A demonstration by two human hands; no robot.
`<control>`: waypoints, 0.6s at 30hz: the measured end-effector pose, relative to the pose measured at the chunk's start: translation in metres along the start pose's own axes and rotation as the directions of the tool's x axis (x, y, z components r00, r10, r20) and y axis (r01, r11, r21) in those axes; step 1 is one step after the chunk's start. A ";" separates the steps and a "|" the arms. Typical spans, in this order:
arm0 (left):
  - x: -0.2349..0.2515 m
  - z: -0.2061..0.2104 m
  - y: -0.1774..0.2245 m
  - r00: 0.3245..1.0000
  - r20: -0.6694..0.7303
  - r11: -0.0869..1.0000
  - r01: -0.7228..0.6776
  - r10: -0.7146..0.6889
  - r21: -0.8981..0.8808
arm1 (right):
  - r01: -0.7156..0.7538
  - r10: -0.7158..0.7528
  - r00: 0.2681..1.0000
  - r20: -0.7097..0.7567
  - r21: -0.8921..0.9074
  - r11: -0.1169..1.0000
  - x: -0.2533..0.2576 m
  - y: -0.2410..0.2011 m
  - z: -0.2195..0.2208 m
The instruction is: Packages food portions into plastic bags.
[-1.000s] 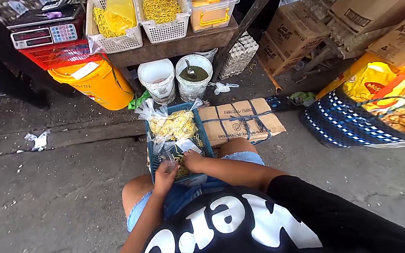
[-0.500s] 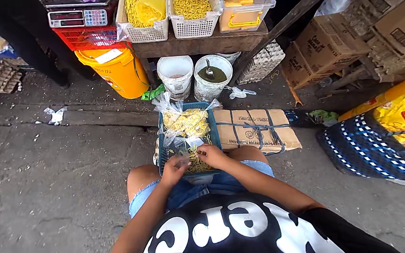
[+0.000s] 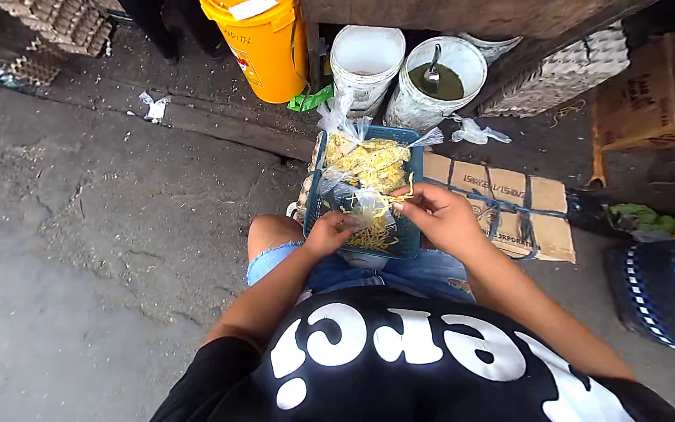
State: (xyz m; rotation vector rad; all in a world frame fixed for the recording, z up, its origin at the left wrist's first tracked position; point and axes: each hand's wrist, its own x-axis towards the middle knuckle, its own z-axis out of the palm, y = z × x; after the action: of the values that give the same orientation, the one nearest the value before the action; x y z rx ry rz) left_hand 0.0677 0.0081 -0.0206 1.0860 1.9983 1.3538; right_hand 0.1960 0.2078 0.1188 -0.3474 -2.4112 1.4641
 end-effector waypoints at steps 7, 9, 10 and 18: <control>-0.015 0.002 -0.004 0.999 -0.036 0.999 0.007 -0.005 0.051 | -0.130 0.129 0.979 0.157 -0.007 0.992 -0.001 -0.005 0.018; -0.013 0.001 0.002 0.999 -0.045 0.998 0.014 -0.011 0.059 | -0.182 0.179 0.969 0.170 0.000 0.983 -0.003 -0.002 0.023; -0.011 0.002 0.004 0.999 -0.049 0.998 0.012 -0.009 0.059 | -0.187 0.184 0.969 0.166 0.002 0.982 -0.002 0.002 0.024; -0.009 0.016 0.035 0.993 -0.020 0.972 0.114 -0.112 0.208 | -0.168 0.167 0.966 0.199 -0.013 0.986 -0.010 0.024 0.033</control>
State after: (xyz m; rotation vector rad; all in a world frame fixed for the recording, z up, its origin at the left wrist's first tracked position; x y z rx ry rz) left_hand 0.0969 0.0161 0.0046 1.0391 2.2113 1.1113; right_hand 0.1941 0.1884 0.0822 -0.4324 -2.5899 1.6465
